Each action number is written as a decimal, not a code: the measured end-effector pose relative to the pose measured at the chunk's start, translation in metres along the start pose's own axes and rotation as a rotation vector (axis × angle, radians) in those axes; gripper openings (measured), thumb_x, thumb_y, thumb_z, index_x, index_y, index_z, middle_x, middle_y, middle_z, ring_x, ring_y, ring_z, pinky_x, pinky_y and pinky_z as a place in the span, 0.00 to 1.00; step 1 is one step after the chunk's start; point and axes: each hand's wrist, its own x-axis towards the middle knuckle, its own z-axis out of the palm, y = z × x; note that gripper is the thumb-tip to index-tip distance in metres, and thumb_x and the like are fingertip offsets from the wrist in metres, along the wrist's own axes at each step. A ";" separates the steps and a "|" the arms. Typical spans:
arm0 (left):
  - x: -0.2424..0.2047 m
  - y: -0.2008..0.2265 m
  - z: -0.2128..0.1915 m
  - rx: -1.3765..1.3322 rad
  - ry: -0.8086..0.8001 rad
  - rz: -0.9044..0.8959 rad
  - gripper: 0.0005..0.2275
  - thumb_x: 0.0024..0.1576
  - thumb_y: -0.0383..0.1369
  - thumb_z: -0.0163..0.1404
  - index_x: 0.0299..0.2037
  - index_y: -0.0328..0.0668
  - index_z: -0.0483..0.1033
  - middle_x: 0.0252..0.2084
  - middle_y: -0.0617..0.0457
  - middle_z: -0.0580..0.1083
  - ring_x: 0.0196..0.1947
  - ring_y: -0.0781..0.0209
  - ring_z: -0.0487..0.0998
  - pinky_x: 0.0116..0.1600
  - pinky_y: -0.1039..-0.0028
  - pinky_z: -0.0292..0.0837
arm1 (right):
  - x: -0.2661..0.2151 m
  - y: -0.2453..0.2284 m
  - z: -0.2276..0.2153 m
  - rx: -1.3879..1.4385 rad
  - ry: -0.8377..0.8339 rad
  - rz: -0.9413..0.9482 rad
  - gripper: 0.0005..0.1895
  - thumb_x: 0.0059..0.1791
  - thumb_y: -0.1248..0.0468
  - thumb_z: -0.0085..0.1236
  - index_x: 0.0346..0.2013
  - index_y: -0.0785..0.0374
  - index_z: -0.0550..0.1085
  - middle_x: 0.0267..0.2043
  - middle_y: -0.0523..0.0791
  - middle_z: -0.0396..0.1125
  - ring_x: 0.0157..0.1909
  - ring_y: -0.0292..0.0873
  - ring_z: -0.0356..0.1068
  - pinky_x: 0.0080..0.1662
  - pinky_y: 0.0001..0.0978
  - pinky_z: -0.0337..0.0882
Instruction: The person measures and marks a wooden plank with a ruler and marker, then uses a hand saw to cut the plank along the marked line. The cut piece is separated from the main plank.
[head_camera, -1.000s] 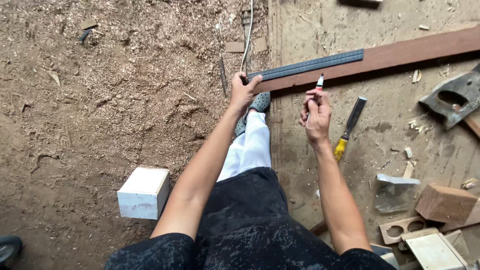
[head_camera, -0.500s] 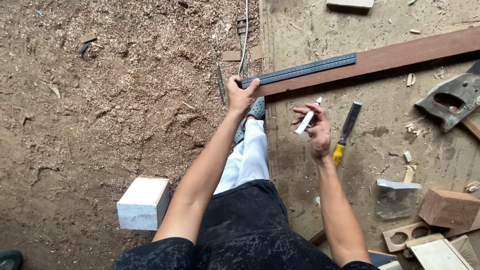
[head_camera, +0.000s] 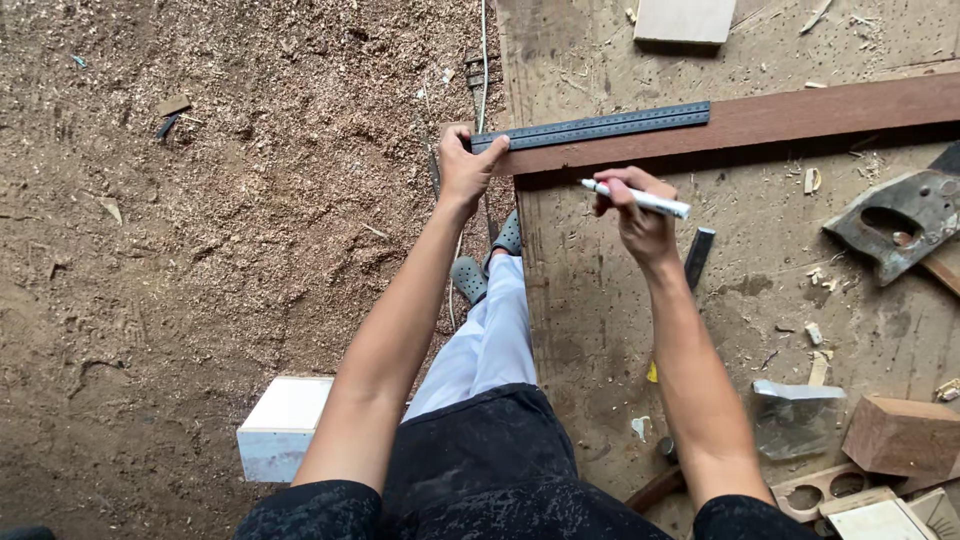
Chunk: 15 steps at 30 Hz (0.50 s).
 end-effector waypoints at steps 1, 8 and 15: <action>0.002 0.002 0.000 -0.027 -0.002 0.002 0.22 0.47 0.32 0.69 0.39 0.38 0.64 0.33 0.60 0.66 0.31 0.71 0.67 0.34 0.80 0.68 | 0.009 -0.002 0.000 -0.055 -0.022 0.007 0.12 0.55 0.61 0.57 0.43 0.68 0.79 0.33 0.49 0.74 0.32 0.37 0.76 0.34 0.30 0.76; -0.002 0.019 -0.002 -0.004 -0.019 -0.077 0.22 0.48 0.32 0.68 0.40 0.39 0.63 0.32 0.58 0.68 0.30 0.71 0.68 0.34 0.79 0.69 | 0.065 0.002 0.013 -0.258 -0.174 -0.171 0.09 0.48 0.70 0.68 0.42 0.68 0.80 0.39 0.48 0.76 0.37 0.36 0.75 0.39 0.26 0.77; -0.005 0.026 -0.004 -0.052 -0.048 -0.086 0.21 0.49 0.32 0.67 0.39 0.40 0.62 0.32 0.58 0.69 0.30 0.71 0.69 0.34 0.78 0.70 | 0.078 0.018 0.019 -0.385 -0.185 -0.303 0.10 0.46 0.71 0.69 0.41 0.69 0.80 0.39 0.50 0.76 0.38 0.39 0.77 0.41 0.27 0.78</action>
